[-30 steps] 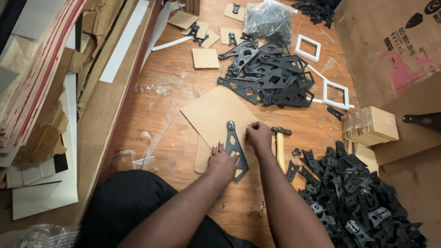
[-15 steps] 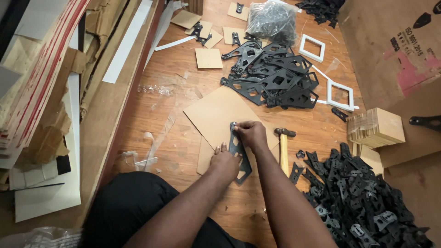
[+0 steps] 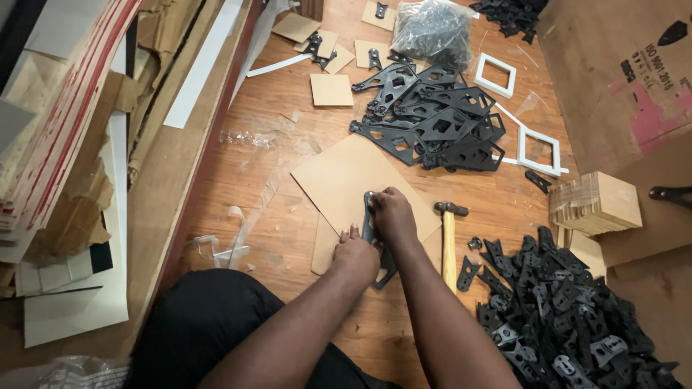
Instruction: The person sits on the workshop floor and hammers small nails to fasten black metal brackets onto a wooden board, working on one bracket at a time. They then fit the board into a black frame, press it into place, and set the assembled frame aside before starting another board.
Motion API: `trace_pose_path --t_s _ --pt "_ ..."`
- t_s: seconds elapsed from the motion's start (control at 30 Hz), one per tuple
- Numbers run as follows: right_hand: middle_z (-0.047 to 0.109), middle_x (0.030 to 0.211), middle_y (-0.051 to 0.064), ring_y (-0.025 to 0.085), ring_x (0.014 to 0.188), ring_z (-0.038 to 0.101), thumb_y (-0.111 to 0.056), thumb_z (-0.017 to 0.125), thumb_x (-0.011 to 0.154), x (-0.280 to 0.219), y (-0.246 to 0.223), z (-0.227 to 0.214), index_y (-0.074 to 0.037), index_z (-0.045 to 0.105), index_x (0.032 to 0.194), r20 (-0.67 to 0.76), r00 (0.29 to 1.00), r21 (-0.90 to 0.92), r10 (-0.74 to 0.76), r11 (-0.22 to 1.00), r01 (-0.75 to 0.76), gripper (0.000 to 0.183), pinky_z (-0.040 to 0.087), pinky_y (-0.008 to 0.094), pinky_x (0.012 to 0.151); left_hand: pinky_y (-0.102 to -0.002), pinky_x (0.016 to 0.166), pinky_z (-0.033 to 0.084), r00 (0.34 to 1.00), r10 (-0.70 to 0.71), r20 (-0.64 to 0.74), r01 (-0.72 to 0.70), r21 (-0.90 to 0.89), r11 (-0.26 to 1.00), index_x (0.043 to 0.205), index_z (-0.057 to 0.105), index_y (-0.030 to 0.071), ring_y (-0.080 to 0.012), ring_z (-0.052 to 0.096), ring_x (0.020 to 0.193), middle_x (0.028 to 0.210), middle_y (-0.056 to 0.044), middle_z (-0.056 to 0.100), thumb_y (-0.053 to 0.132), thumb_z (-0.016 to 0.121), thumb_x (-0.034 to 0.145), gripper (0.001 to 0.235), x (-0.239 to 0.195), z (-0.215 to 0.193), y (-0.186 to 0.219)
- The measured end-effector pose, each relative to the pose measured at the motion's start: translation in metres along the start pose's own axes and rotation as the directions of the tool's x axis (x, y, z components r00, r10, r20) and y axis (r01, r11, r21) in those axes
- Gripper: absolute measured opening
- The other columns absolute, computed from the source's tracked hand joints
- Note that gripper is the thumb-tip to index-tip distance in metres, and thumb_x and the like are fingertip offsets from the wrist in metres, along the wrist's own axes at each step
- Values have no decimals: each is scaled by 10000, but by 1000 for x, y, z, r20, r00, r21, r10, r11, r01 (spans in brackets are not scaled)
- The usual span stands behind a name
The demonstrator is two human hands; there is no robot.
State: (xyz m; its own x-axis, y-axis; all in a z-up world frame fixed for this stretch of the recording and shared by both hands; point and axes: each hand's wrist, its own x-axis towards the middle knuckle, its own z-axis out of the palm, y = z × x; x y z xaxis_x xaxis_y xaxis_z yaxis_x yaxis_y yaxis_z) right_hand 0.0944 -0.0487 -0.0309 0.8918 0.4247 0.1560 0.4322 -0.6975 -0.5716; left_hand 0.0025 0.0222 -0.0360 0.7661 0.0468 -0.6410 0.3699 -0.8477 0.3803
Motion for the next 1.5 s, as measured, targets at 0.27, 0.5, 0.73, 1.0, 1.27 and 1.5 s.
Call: trace_pose_path --t_s 0.27,0.5,0.73,1.0,1.27,1.5 --pt "707 931 149 344 872 690 -101 691 856 6 9 3 -74 804 916 10 994 -91 -111 990 111 131 556 428 807 -463 1263 222 996 61 60 -71 181 981 1513 516 167 -366 48 1608 1706 -224 91 272 486 1061 465 -14 -13 3" --pt "683 982 157 333 952 680 -124 670 904 -18 -6 6 -76 781 983 -29 997 -145 -67 988 62 144 559 416 818 -457 1240 262 998 35 56 -45 194 980 1477 553 56 -390 65 1595 1723 -234 24 271 597 1019 508 -23 -19 7" --pt "630 1138 212 384 1073 604 -34 682 772 -18 3 -16 -26 691 1210 -5 951 -175 -308 937 302 439 534 437 884 -490 1216 290 980 104 -167 -91 87 992 1437 570 36 -446 187 1524 1666 -257 133 340 563 1045 496 43 46 -18" --pt "618 1166 216 405 1120 603 -215 748 849 -82 14 -106 -65 695 1204 -320 855 -185 408 858 -479 389 510 511 931 -452 938 590 946 244 -212 -217 143 966 1132 779 96 -331 726 1133 1204 -180 751 184 624 952 253 3 -18 -27" --pt "582 1325 243 435 1184 620 -310 759 888 -128 54 -75 -1 599 1263 -181 677 -317 713 610 -726 512 542 536 907 -445 890 586 960 -89 -267 27 -227 973 1092 757 79 -340 713 1081 1161 -168 732 392 891 777 464 -6 -13 -32" --pt "645 874 341 427 662 645 -227 477 1104 -106 -19 -105 83 582 1203 55 709 424 703 626 -654 342 508 517 582 -453 888 585 965 -94 -244 26 -269 963 1088 748 81 -340 715 1080 1159 -168 737 371 901 768 459 -6 -19 -34"
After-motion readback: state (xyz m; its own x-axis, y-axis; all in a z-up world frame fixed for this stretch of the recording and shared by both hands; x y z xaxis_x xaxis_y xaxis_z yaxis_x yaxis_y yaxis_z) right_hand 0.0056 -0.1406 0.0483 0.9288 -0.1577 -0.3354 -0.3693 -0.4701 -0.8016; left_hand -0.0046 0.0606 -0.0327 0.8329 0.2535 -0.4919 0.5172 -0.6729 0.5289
